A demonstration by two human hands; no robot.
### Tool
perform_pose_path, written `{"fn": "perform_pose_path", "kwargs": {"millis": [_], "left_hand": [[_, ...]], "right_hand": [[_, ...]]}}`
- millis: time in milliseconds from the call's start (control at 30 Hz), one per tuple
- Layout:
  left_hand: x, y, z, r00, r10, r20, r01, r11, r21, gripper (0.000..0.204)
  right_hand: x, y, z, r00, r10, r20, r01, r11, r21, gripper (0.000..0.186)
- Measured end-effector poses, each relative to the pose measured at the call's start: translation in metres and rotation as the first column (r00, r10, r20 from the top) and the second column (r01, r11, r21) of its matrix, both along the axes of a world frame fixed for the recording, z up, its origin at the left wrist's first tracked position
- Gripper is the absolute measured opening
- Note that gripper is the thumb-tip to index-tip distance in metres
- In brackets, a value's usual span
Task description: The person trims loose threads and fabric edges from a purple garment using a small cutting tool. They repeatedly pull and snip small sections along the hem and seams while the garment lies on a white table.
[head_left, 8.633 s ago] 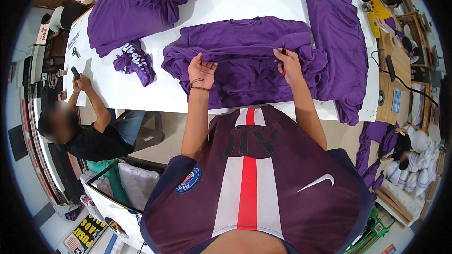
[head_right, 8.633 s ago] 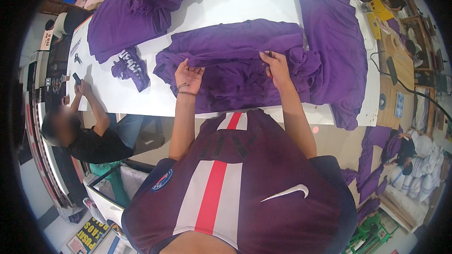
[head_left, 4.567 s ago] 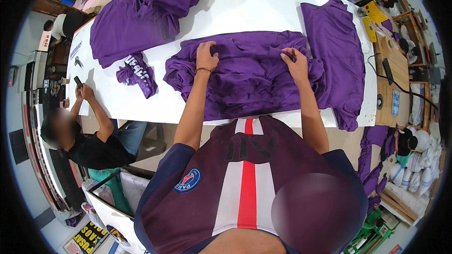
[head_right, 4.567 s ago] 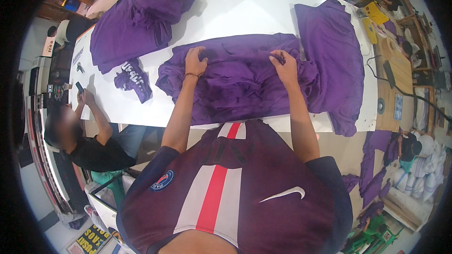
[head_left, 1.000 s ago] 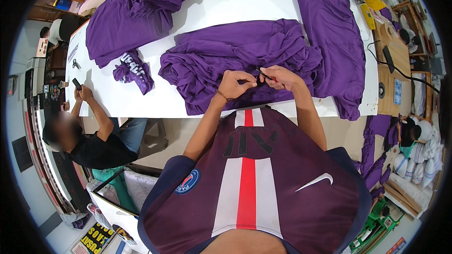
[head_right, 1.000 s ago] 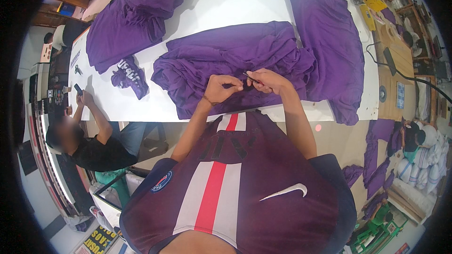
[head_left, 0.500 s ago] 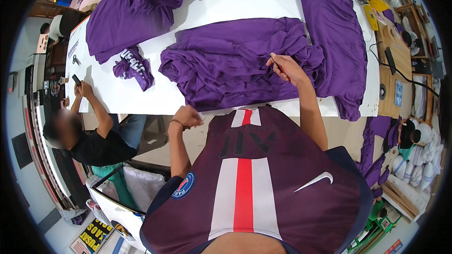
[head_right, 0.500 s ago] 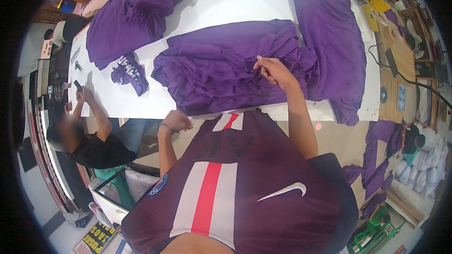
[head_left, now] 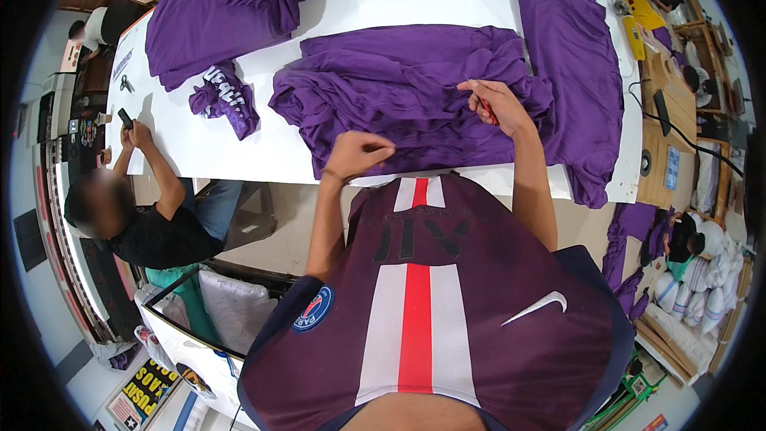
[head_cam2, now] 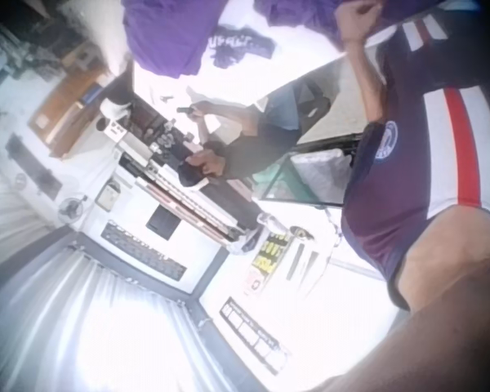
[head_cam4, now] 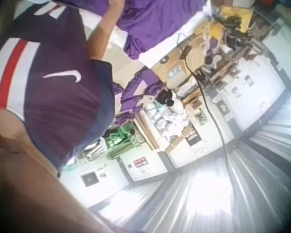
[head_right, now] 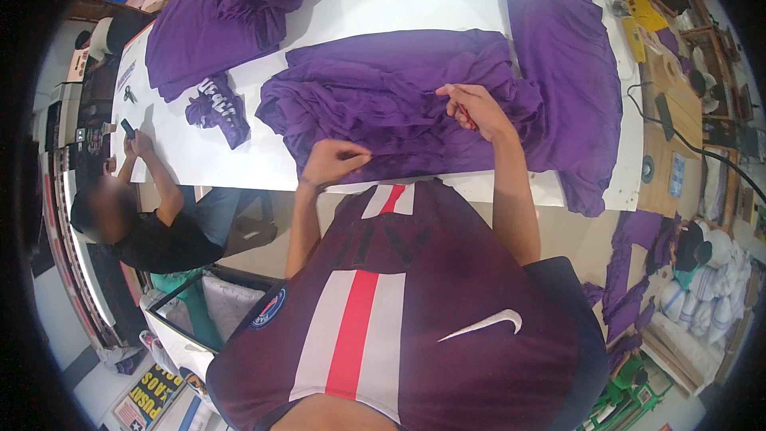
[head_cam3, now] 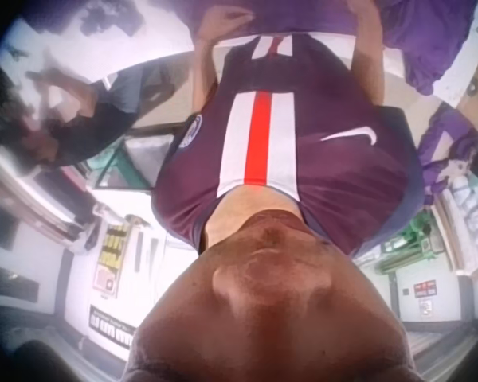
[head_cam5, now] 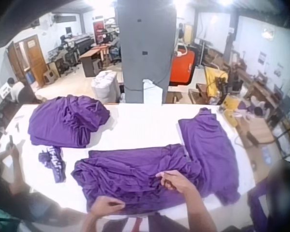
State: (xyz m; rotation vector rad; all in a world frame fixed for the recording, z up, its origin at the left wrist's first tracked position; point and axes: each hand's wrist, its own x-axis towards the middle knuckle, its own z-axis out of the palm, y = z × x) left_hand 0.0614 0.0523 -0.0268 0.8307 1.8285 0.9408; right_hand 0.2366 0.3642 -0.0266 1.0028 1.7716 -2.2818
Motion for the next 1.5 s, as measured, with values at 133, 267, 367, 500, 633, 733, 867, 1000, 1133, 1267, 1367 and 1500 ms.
{"fn": "perform_pose_path", "kwargs": {"millis": [133, 267, 367, 500, 633, 733, 867, 1000, 1133, 1267, 1367, 1500], "left_hand": [[0.027, 0.064, -0.038, 0.984, -0.002, -0.181, 0.033, 0.986, 0.164, 0.024], [0.04, 0.091, -0.039, 0.92, 0.072, -0.386, -0.033, 0.994, 0.106, 0.023], [0.042, 0.096, -0.042, 0.889, 0.041, -0.457, -0.047, 0.999, -0.002, 0.026], [0.042, 0.101, -0.046, 0.962, 0.021, -0.272, -0.062, 0.987, -0.145, 0.028], [0.054, 0.098, -0.051, 0.955, 0.291, 0.066, -0.282, 0.952, -0.118, 0.028], [0.058, 0.1, -0.049, 0.854, 0.432, 0.291, -0.42, 0.901, -0.108, 0.027], [0.055, 0.1, -0.061, 0.802, 0.444, 0.4, -0.447, 0.89, -0.091, 0.025], [0.054, 0.102, -0.07, 0.76, 0.458, 0.462, -0.485, 0.872, -0.066, 0.023], [0.052, 0.106, -0.07, 0.816, 0.439, 0.377, -0.477, 0.879, 0.01, 0.021], [0.044, 0.105, -0.063, 0.954, 0.293, -0.057, -0.27, 0.927, 0.26, 0.014], [0.036, 0.104, -0.054, 0.922, 0.209, -0.325, -0.067, 0.915, 0.398, 0.011], [0.026, 0.101, -0.048, 0.896, 0.141, -0.421, 0.07, 0.891, 0.448, 0.009]], "right_hand": [[0.006, -0.001, 0.003, 0.999, 0.029, 0.017, -0.03, 0.999, 0.036, 0.038], [0.018, -0.005, 0.001, 1.0, -0.009, 0.013, 0.009, 1.0, 0.02, 0.037], [0.028, -0.008, -0.006, 1.0, -0.014, 0.028, 0.013, 1.0, 0.024, 0.037], [0.034, -0.014, -0.018, 0.999, -0.019, 0.048, 0.019, 1.0, 0.003, 0.037], [0.034, -0.018, -0.021, 0.999, -0.004, 0.037, 0.004, 1.0, -0.001, 0.037], [0.034, -0.019, -0.021, 0.999, 0.003, 0.036, -0.003, 1.0, -0.007, 0.037], [0.031, -0.019, -0.021, 0.999, 0.02, 0.046, -0.021, 1.0, 0.007, 0.036], [0.029, -0.019, -0.019, 0.998, 0.027, 0.056, -0.028, 0.999, 0.02, 0.036], [0.027, -0.019, -0.015, 0.998, 0.049, 0.044, -0.049, 0.999, 0.003, 0.036], [0.029, -0.023, -0.014, 0.995, 0.101, 0.019, -0.098, 0.991, -0.092, 0.037], [0.026, -0.031, -0.015, 0.99, 0.142, -0.005, -0.14, 0.974, -0.177, 0.039], [0.019, -0.041, -0.015, 0.971, 0.231, 0.064, -0.213, 0.953, -0.217, 0.042]]}}
